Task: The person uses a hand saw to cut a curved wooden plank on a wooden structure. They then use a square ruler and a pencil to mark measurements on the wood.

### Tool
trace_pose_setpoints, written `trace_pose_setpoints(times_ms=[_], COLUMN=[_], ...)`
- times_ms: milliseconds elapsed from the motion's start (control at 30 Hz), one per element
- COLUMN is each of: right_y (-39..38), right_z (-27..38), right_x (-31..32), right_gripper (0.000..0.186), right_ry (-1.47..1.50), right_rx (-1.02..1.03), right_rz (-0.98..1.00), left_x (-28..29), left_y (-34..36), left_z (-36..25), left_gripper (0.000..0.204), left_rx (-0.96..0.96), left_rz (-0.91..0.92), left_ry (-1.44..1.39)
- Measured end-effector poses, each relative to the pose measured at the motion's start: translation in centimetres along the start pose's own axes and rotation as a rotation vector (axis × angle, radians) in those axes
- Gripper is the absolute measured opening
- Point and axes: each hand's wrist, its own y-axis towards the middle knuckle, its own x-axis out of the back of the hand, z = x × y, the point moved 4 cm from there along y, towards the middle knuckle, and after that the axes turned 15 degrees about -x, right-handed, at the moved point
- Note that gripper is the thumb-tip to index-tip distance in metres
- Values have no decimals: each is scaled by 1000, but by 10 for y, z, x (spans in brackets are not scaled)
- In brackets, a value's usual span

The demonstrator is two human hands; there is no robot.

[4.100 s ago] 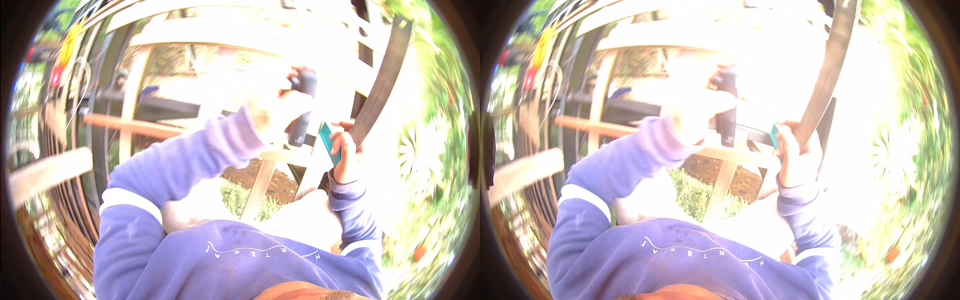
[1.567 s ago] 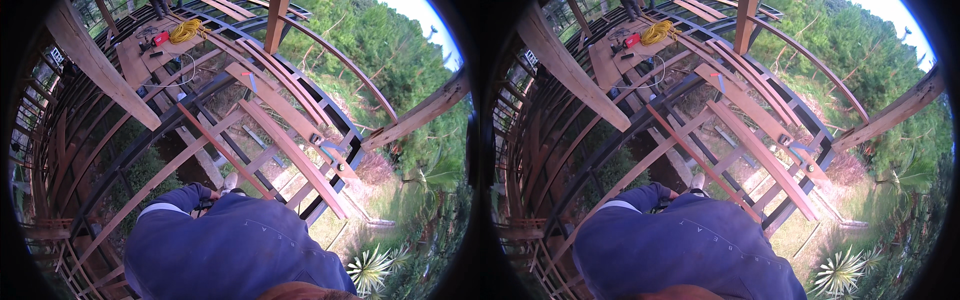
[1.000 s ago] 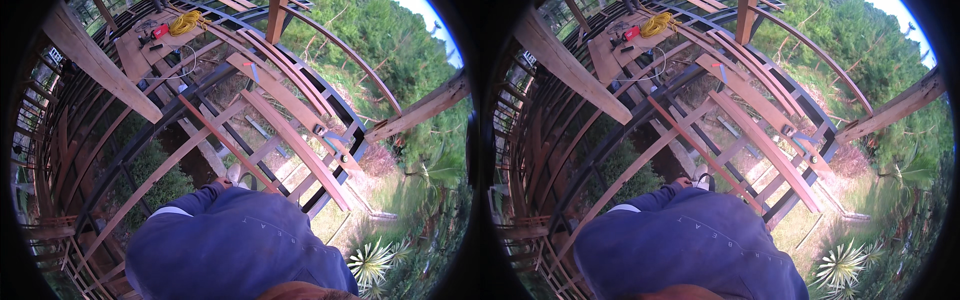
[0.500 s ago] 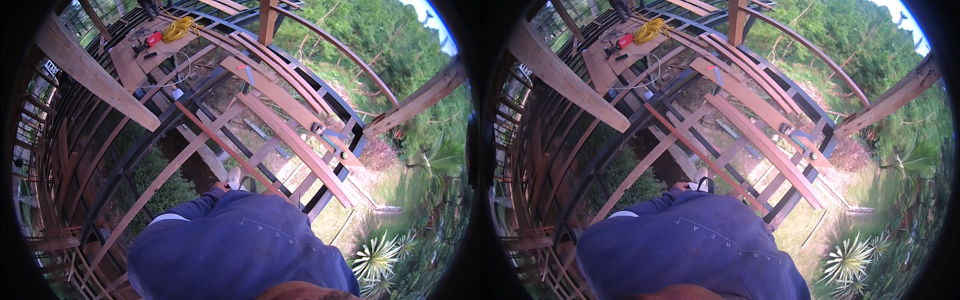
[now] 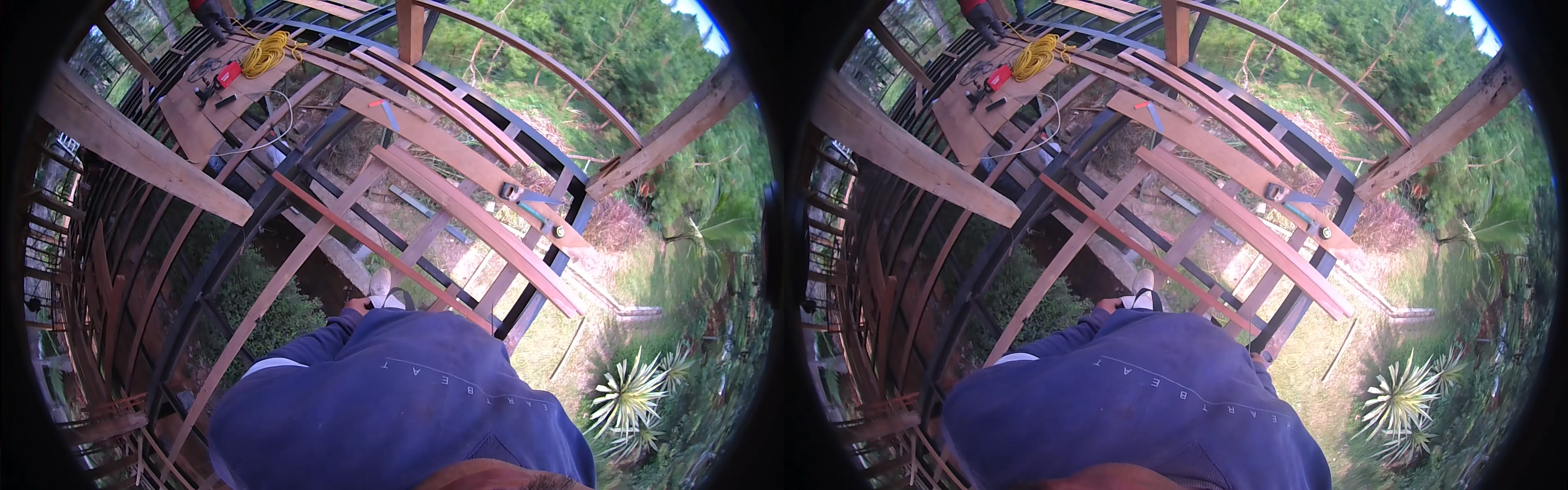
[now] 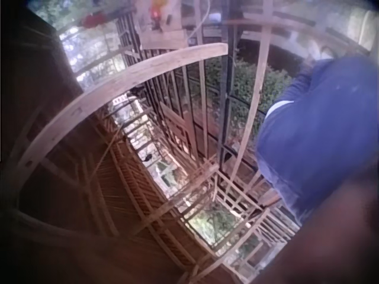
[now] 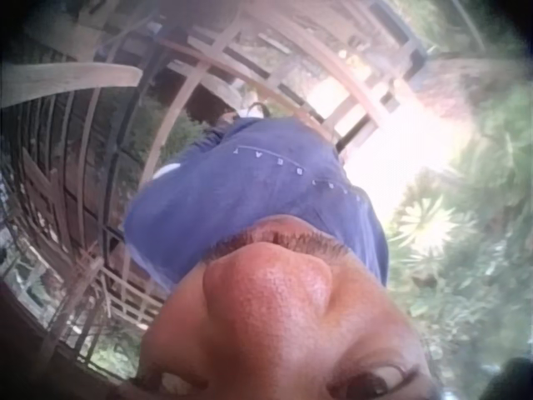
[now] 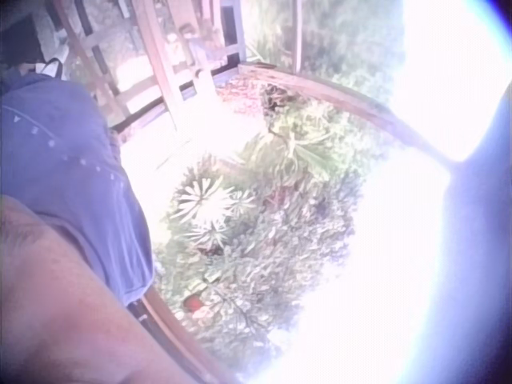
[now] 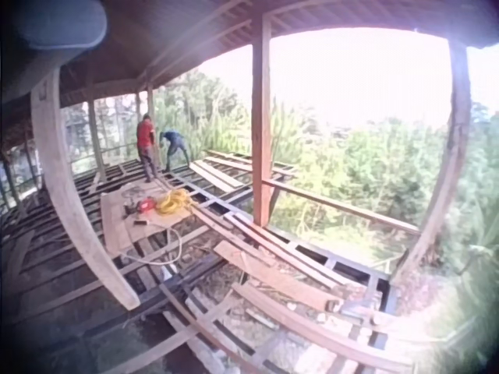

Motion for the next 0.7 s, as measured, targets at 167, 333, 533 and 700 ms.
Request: trace_pose_setpoints(times_ms=[167,333,533,700], right_y=[2,-9,-22,-23], right_z=[7,36,37,51], right_x=[-6,-12,-22,-56], right_gripper=[58,59,59,59], right_ry=[-6,-47,-41,-49], right_rx=[10,65,43,120], right_rz=[10,35,11,-6], left_x=[-9,-34,20,19], left_y=[5,11,0,-14], left_z=[18,83,31,61], left_gripper=[36,38,49,49], left_rx=[-173,-382,-115,-211], left_rz=[62,161,58,-98], left_ry=[-418,-466,43,-234])
